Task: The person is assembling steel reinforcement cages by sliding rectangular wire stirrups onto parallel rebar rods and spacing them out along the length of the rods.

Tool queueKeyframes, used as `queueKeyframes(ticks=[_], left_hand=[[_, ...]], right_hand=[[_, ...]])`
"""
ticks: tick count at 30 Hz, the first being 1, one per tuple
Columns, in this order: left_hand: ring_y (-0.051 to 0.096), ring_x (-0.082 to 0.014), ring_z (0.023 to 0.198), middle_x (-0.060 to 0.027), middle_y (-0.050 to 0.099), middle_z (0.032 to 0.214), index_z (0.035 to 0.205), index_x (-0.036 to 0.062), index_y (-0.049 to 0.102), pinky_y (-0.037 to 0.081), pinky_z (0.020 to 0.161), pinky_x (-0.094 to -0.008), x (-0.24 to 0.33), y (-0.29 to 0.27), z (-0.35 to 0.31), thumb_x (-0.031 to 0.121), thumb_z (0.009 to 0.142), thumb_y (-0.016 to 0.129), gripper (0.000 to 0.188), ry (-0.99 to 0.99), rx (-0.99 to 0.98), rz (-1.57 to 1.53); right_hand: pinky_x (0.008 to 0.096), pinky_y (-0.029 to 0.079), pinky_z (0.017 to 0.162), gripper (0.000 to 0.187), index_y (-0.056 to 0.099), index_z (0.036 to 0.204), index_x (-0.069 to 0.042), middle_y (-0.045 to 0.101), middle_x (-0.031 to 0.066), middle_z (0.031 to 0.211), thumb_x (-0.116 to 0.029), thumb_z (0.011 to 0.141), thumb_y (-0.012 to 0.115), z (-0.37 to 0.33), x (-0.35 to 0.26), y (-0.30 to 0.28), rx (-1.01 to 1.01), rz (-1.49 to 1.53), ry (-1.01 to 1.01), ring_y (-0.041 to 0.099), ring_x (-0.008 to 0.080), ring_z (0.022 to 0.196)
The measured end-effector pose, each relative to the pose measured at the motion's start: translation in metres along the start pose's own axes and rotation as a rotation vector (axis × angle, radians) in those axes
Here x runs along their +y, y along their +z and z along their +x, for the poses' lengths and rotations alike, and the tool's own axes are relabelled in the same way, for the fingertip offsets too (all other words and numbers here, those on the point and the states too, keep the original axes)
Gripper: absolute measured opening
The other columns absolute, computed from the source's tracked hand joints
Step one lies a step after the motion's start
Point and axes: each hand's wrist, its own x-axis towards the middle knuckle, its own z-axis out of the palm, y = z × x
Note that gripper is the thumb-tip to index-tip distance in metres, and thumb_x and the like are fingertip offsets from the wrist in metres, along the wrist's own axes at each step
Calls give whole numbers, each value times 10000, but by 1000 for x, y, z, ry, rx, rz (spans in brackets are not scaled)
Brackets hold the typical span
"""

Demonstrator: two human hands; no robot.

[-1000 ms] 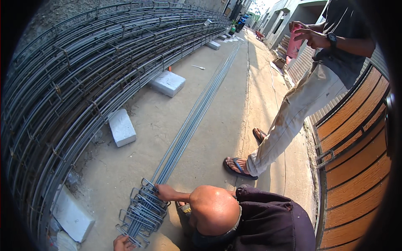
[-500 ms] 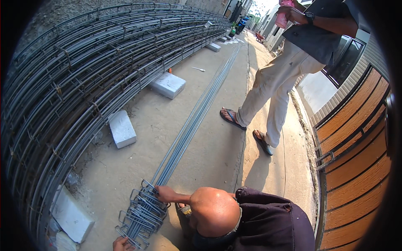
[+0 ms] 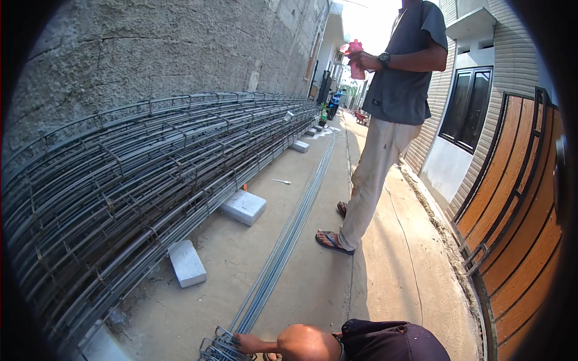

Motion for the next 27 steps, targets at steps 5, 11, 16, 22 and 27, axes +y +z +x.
queueKeyframes(ticks=[5,11,16,22,27], left_hand=[[569,-224,774,-75,581,965,1040,92,576,488,547,-332,-3,-3,7,232,874,499,231,8,-17,51],[569,-222,764,-70,583,951,1038,95,577,491,556,-339,-5,-5,1,234,869,507,230,10,9,35],[570,-222,759,-65,585,939,1036,99,579,494,570,-345,-1,0,-10,236,863,517,229,9,21,35],[570,-227,797,-64,581,927,1026,103,573,500,636,-369,4,9,-18,256,841,557,241,-12,75,52],[505,-192,679,-42,538,819,952,120,566,428,546,-337,10,11,-13,295,859,541,200,-26,95,-7]], right_hand=[[481,471,678,311,493,1007,-14,613,217,812,-277,851,551,0,3,3,19,6,11,611,396,787],[483,474,670,310,507,985,-11,614,219,799,-286,847,551,3,8,8,32,-17,1,614,396,776],[481,474,670,308,522,963,-4,615,222,809,-288,847,554,-1,2,-2,49,-27,-29,614,395,777],[462,481,670,311,562,918,19,615,207,749,-248,763,605,16,-6,-24,-5,-216,-147,621,382,775],[445,478,680,390,578,887,23,620,216,775,-328,731,646,43,-6,-29,-69,29,-163,612,391,787]])
